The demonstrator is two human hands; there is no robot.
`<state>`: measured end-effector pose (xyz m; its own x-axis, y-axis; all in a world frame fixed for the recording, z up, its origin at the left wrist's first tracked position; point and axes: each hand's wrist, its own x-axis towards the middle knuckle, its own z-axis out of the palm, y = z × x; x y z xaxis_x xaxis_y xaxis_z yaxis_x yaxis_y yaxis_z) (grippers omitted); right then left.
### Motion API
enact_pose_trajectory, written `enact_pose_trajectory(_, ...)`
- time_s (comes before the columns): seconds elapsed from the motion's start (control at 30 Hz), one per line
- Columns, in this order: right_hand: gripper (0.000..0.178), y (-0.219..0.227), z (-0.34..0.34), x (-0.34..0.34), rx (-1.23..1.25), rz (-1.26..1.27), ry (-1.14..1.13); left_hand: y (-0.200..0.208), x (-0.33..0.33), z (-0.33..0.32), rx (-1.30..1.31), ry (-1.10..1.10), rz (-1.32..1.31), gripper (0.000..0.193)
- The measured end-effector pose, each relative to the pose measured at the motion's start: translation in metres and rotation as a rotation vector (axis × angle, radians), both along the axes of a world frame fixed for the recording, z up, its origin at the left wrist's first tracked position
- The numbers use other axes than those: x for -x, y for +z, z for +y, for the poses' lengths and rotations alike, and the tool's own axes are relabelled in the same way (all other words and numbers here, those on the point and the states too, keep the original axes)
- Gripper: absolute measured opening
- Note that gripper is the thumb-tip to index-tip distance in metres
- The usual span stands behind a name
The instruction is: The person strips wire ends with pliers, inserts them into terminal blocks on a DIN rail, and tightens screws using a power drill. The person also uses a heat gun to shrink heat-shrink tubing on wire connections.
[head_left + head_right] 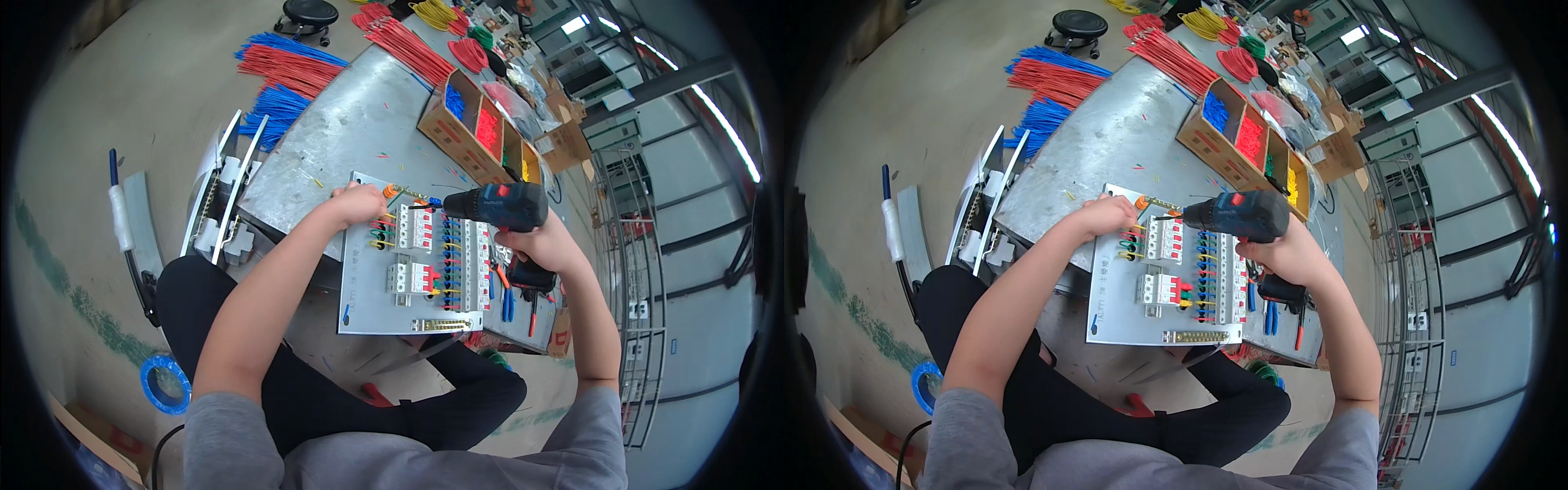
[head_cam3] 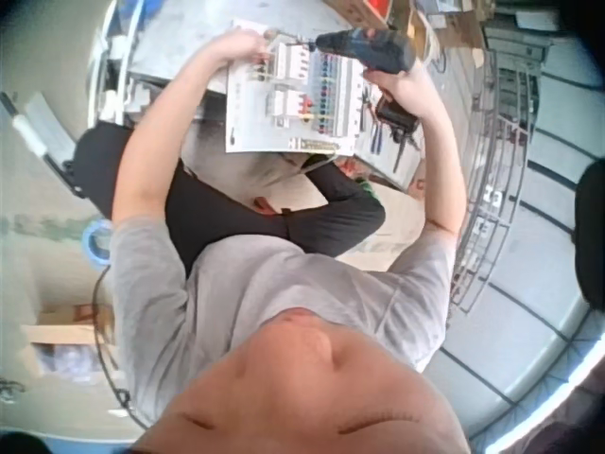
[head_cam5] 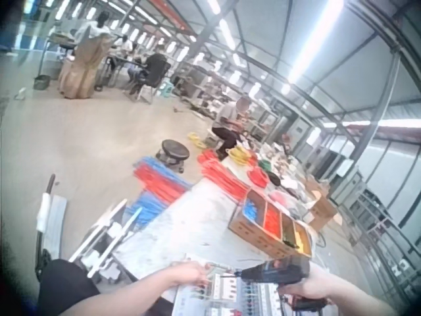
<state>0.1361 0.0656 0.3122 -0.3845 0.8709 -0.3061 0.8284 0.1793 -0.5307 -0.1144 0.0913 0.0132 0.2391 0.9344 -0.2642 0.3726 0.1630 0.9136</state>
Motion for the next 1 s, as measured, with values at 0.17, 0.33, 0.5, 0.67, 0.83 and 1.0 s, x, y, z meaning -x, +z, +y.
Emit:
enact_pose_trajectory(0.17,0.03,-0.01,0.027,0.014,0.099,-0.092,0.025,-0.012,0.002,0.002,-0.048,0.061,0.011,0.021)
enact_pose_trajectory(0.33,0.029,-0.013,0.035,0.017,0.148,-0.1,0.007,-0.011,0.0,0.002,-0.029,0.073,0.017,0.025)
enact_pose_trajectory(0.5,0.029,-0.012,0.041,0.019,0.18,-0.125,0.011,-0.008,0.002,0.001,-0.031,0.052,0.02,0.024)
enact_pose_trajectory(0.67,0.028,-0.012,0.044,0.024,0.178,-0.164,0.048,-0.008,0.001,0.003,-0.038,0.054,0.038,0.022)
enact_pose_trajectory(0.83,0.024,-0.002,0.052,0.046,0.131,-0.363,0.169,-0.014,0.002,0.004,-0.068,0.057,0.054,0.02)
enact_pose_trajectory(1.0,0.02,0.004,0.058,0.066,0.097,-0.507,0.218,-0.007,0.002,0.004,0.008,0.026,0.061,0.02)
